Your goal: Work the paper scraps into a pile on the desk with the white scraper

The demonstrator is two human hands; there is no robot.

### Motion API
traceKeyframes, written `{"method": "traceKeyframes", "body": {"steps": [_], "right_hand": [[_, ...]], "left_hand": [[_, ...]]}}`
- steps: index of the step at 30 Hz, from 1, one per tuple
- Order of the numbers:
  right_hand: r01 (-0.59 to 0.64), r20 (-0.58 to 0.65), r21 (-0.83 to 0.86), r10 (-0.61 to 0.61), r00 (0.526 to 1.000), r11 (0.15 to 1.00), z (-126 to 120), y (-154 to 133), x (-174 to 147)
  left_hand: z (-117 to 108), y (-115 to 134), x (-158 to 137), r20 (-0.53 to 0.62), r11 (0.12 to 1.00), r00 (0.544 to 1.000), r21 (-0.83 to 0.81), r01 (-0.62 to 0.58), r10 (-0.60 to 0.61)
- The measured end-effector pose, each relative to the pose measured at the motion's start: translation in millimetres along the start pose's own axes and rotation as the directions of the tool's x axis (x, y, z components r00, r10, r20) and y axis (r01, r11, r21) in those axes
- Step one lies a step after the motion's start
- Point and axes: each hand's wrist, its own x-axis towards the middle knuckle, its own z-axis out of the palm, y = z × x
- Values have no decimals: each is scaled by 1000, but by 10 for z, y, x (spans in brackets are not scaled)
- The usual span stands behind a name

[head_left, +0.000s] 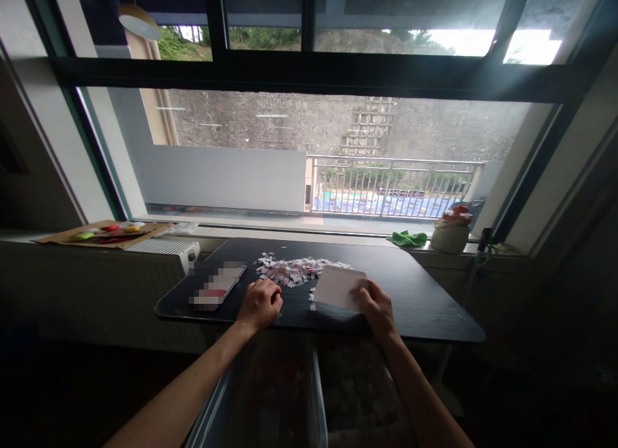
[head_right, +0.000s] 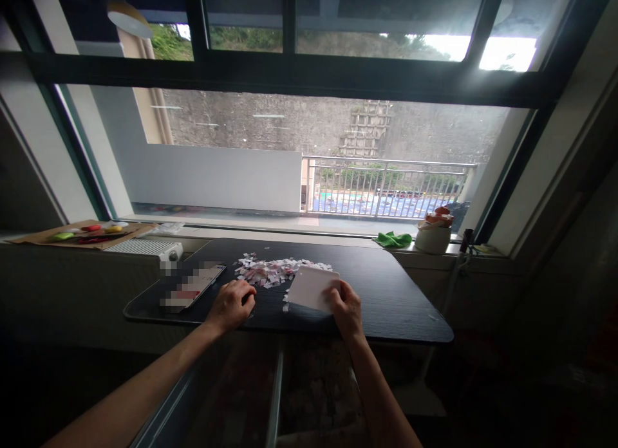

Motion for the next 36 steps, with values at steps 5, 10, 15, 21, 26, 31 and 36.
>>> {"method": "traceKeyframes", "body": {"steps": [5,10,15,21,26,31,36], "right_hand": [[-8,55,25,7,998,1000,6,-5,-5],[-32,5,71,32,999,997,-11,25,6],[-2,-95,-32,-1,995,999,-18,31,3],[-4,59,-4,5,998,1000,-7,-46,-30],[-19,145,93,5,989,995,15,-88,-63],[-17,210,60,4,978,998,40,-98,-76],[31,-33,-61,-33,999,998,30,-29,-42]], "left_hand": [[-8,4,3,8,1000,1000,5,2,-2],[-15,7,6,8,1000,1000,-4,3,-3],[-13,8,2,6,1000,1000,-3,-3,3],[-19,-4,2,-11,999,1000,-28,-27,26],[-18,-23,6,-19,998,999,-47,-42,41],[-22,-7,5,7,999,1000,-36,-27,27],[-34,-24,10,27,999,999,-30,-25,26]]}}
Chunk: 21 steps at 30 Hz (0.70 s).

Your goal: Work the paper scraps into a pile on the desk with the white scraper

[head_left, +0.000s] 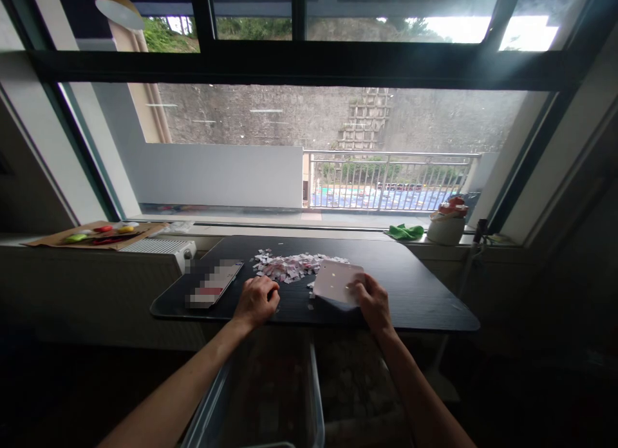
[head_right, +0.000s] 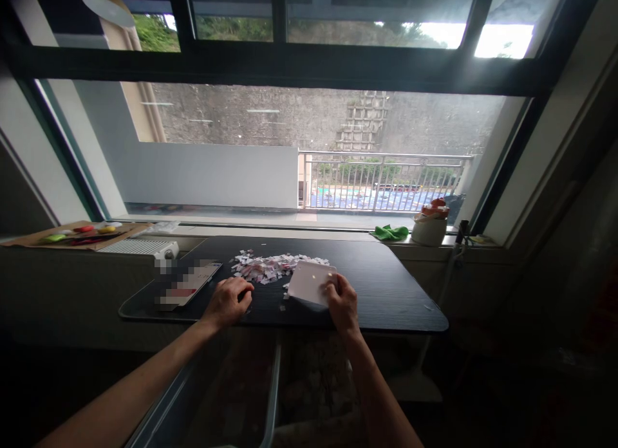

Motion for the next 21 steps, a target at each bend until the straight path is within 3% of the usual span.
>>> {"method": "traceKeyframes", "body": {"steps": [6,9,12,16,21], "right_hand": [[-18,-88,17,20,996,1000,-24,-4,-4],[-20,-103,3,20,995,1000,-31,-20,-11],[-12,-97,-5,12,995,1000,-34,-9,-13],[0,-126,-15,-2,992,1000,-22,29,-5],[-7,-73,13,8,997,1000,-6,50,7]], "left_hand": [[-95,168,19,89,999,995,15,-44,42],[-140,403,-23,116,978,972,-69,-199,206],[-143,548,-88,178,927,911,-114,-357,372],[-126,517,-120,163,940,926,-51,-338,341],[-81,529,-21,181,943,925,-54,-329,333]]}}
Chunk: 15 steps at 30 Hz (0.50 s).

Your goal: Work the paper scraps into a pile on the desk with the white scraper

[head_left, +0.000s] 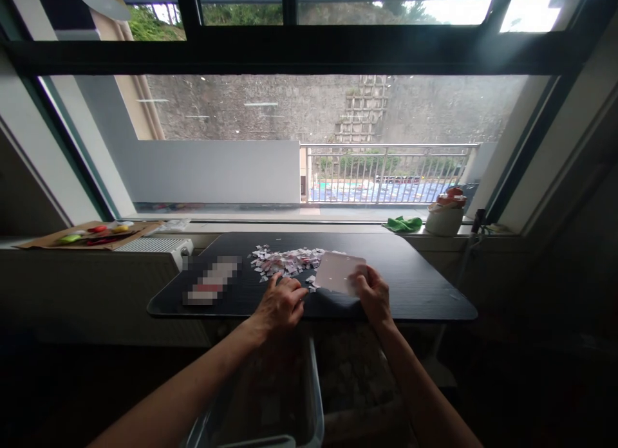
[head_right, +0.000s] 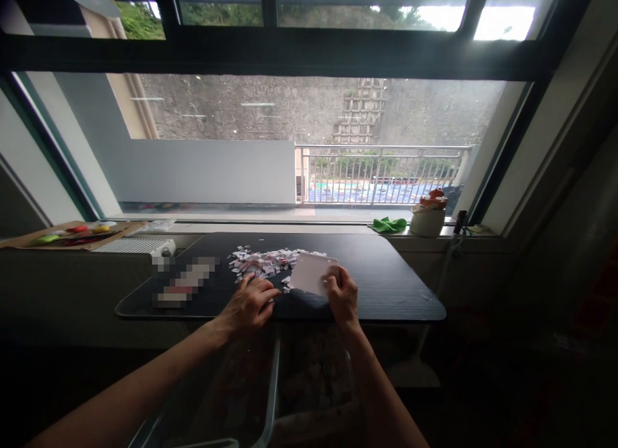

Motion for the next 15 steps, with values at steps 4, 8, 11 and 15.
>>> {"method": "traceKeyframes", "body": {"steps": [4,8,11,15], "right_hand": [[13,-31,-74,-15,999,997,-11,-16,0],[17,-65,-66,-21,998,998,-13,-23,-11],[18,-41,-7,-18,999,1000,-3,-13,-18],[16,-24,-10,-16,1000,1000,5,7,-7]], "left_hand": [[45,24,75,25,1000,1000,17,-10,9],[38,-21,7,-7,1000,1000,21,-10,10],[26,-40,-24,-19,1000,1000,6,6,-6],[63,-2,24,6,1000,1000,8,-9,9]]}}
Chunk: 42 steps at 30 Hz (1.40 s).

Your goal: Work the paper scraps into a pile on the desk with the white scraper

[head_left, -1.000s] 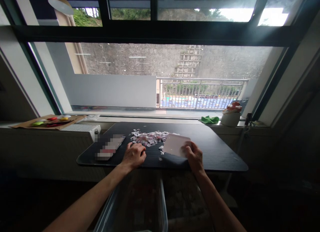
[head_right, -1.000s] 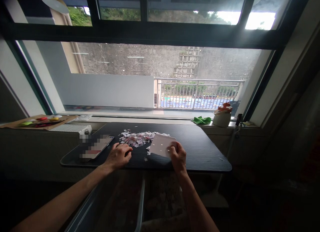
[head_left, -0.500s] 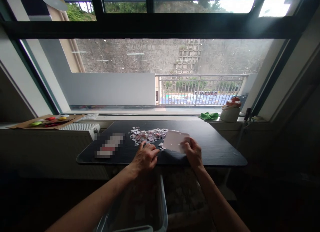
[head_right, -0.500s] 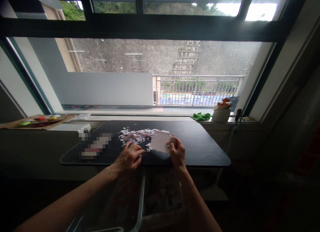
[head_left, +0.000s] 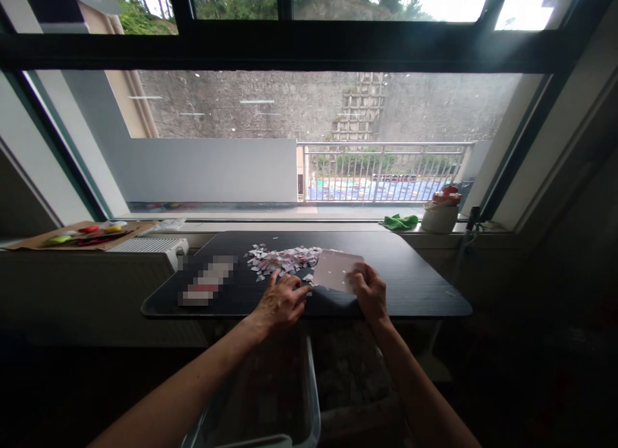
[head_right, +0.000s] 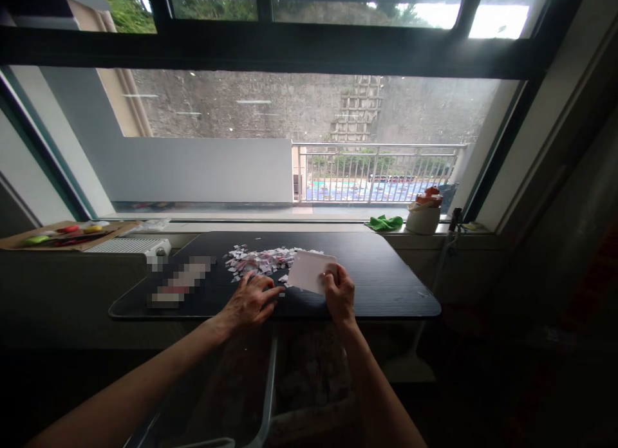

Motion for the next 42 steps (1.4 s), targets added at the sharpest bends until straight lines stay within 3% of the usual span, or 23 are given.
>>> {"method": "traceKeyframes", "body": {"steps": [5,10,15,22,27,33,38,42], "right_hand": [[-2,24,-73,4,1000,997,-18,-23,6],[-40,-9,-66,40,999,997,-38,-97,-22],[-53,-1,21,53,999,998,-33,-82,-13],[-28,151,45,20,988,999,-13,-42,-2],[-67,319,71,41,947,995,-21,-159,-31],[-76,345,62,50,937,995,-32,-193,-36],[-96,459,107,36,888,990,-30,-149,-38],[-84,412,98,36,911,992,-31,-149,-30]], "left_hand": [[-39,-55,16,-19,1000,1000,-2,17,-17],[-150,-381,-51,-144,978,968,-3,208,-206],[-47,-598,-165,-131,947,938,-16,322,-321],[46,-567,-223,-161,944,933,19,330,-322],[42,-565,-218,-193,946,930,26,323,-312],[39,-552,-225,-236,952,929,45,303,-284],[16,-530,-230,-284,957,924,53,284,-258],[13,-527,-230,-293,960,922,47,277,-252]]}}
